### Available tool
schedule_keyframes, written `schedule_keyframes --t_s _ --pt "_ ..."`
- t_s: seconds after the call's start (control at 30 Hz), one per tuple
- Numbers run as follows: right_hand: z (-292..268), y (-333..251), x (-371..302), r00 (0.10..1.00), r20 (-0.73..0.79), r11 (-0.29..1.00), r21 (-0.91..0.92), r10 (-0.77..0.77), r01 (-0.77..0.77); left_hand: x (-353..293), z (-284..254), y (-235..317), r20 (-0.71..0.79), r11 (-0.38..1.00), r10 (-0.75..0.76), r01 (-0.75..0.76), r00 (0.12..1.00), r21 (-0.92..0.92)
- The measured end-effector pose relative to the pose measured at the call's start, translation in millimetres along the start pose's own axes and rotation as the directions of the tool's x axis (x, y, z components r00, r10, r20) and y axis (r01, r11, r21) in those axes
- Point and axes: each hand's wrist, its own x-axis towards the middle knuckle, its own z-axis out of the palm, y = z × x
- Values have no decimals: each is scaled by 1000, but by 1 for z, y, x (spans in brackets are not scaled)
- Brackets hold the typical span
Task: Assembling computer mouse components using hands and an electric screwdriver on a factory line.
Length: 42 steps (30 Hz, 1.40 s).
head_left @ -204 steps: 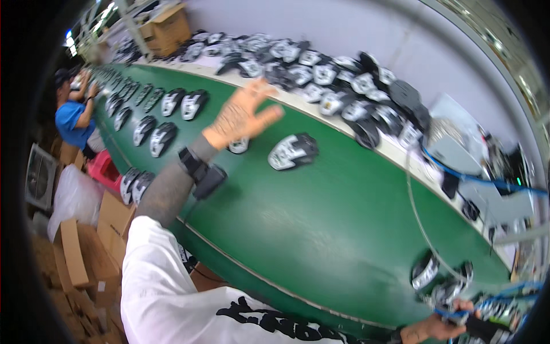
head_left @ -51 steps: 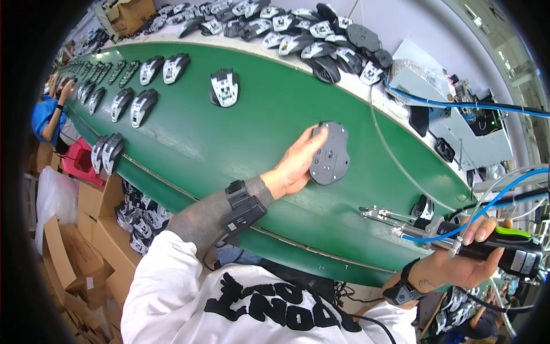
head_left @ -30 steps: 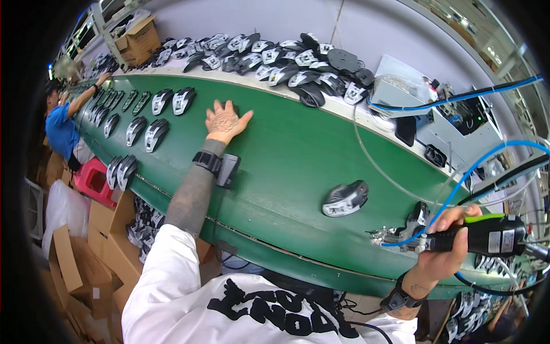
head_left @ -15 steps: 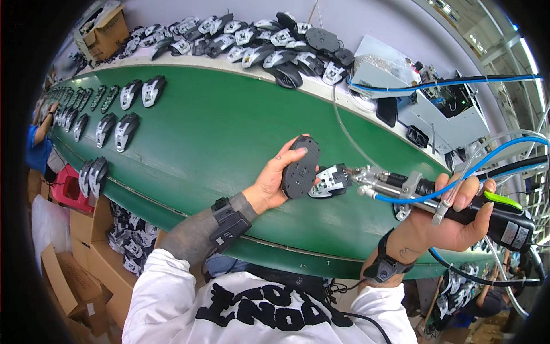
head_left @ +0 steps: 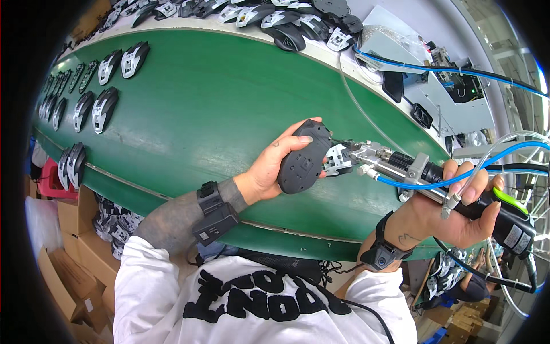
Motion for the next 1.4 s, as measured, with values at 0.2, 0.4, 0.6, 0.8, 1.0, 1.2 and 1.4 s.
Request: schedule_keyframes --t_s 0.2,0.4,0.6,0.8,1.0,1.2,1.4 --pt "-11 1 -2 1000 15 998 52 -23 22 -5 4 -3 -28 1000 21 -21 999 -4" --pt "-8 -2 -2 999 38 1000 12 -13 13 -4 7 0 -11 1000 24 -24 1000 -10" --pt "-5 -14 7 997 -50 998 -14 -65 65 5 -8 21 -297 937 177 -68 938 342" --pt "-1 -13 4 997 -73 999 -27 -38 36 -1 1 24 489 -725 497 32 717 688" --pt "11 -9 -4 998 29 993 101 58 -61 -3 2 16 698 -605 394 -402 598 687" --pt "6 -16 -4 994 88 988 129 67 -78 -6 1 18 711 -596 373 -434 596 676" --pt "-3 -16 -4 985 167 983 165 52 -80 -5 2 17 736 -564 384 -489 558 665"
